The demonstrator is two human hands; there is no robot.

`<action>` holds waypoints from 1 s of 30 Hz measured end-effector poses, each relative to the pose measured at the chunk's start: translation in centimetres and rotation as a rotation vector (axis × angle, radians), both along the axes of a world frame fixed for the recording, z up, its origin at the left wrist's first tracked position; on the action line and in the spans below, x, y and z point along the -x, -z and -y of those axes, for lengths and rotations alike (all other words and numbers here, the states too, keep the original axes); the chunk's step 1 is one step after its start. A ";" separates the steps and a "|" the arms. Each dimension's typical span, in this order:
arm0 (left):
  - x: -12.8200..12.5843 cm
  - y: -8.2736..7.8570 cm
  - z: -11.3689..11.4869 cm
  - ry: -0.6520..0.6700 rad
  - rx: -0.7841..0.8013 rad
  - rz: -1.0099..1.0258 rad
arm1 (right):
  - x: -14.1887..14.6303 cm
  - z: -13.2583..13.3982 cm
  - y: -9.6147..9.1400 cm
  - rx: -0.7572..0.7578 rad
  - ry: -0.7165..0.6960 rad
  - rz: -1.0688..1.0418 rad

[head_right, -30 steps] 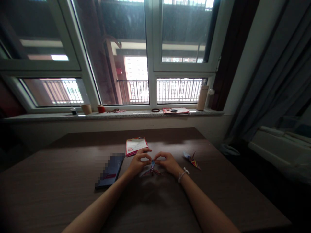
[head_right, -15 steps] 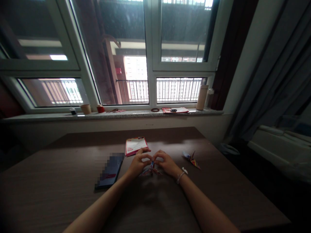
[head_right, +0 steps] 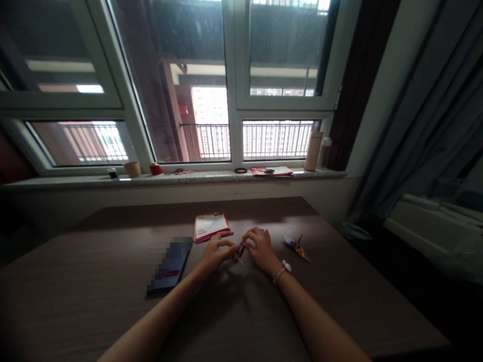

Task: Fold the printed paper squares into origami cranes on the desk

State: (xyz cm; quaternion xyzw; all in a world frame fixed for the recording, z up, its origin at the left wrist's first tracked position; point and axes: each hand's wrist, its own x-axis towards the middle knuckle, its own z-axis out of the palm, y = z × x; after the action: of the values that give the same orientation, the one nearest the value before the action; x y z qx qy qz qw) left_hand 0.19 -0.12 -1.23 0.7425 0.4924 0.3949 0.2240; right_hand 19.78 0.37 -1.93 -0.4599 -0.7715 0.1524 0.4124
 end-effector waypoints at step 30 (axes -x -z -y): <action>-0.8 -0.4 1.0 -0.131 -0.064 0.054 | 0.5 -0.7 0.7 0.163 -0.129 -0.367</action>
State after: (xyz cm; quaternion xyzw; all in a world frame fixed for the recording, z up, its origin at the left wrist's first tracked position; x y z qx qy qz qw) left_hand 1.00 -1.13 -0.88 0.7046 0.5208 0.4441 0.1871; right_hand 19.29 1.06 -2.60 -0.4058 -0.6964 0.3215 0.4969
